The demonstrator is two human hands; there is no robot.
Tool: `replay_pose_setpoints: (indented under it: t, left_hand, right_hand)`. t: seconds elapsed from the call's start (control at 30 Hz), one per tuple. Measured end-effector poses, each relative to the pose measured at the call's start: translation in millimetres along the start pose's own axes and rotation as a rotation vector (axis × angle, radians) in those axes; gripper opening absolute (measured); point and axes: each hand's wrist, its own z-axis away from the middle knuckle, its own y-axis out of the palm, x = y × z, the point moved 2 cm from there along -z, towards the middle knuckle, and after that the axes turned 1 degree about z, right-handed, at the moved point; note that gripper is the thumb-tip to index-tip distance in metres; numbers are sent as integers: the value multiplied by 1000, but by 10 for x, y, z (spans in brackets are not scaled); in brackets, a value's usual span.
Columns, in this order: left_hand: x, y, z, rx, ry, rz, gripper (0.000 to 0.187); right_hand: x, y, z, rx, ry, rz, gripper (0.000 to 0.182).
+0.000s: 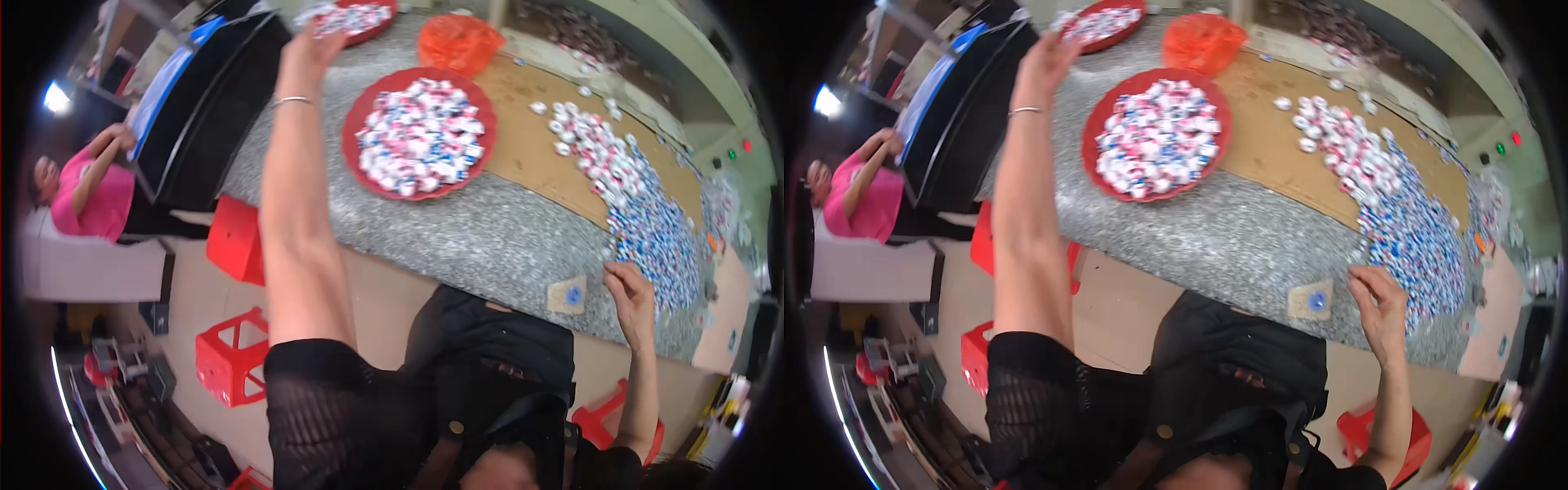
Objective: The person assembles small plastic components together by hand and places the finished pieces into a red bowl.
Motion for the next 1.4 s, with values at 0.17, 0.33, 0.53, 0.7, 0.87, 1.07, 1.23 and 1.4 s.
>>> replay_pose_setpoints:
  t: [0.17, 0.33, 0.53, 0.7, 0.87, 1.07, 1.23, 1.4]
  left_hand:
    - [-108, 655, 905, 192, 47, -254, 37]
    - [291, 1217, 2585, 666, 221, -714, 11]
    - [1689, 1833, 2513, 631, 541, -978, 20]
    - [2212, 2090, 2362, 712, 491, -1135, 24]
    - [2031, 2035, 2598, 703, 437, -1017, 23]
    - [1457, 1470, 3366, 602, -320, -312, 32]
    - [1349, 1068, 3889, 532, -490, 21, 35]
    - [1453, 1090, 4059, 540, -611, 218, 36]
  right_hand:
    - [-197, -272, 182, -136, 134, 50, 16]
    - [-307, -343, 34, -178, 38, 151, 13]
    - [-310, -141, -350, -171, -290, 218, 15]
    - [-479, -398, 167, -279, -202, 279, 14]
    - [-571, -302, 318, -279, -333, 384, 16]
    - [-455, 31, -285, -173, -442, 645, 13]
    - [-525, 157, -480, -64, -400, 727, 13]
    - [-330, -100, -43, -80, -381, 453, 16]
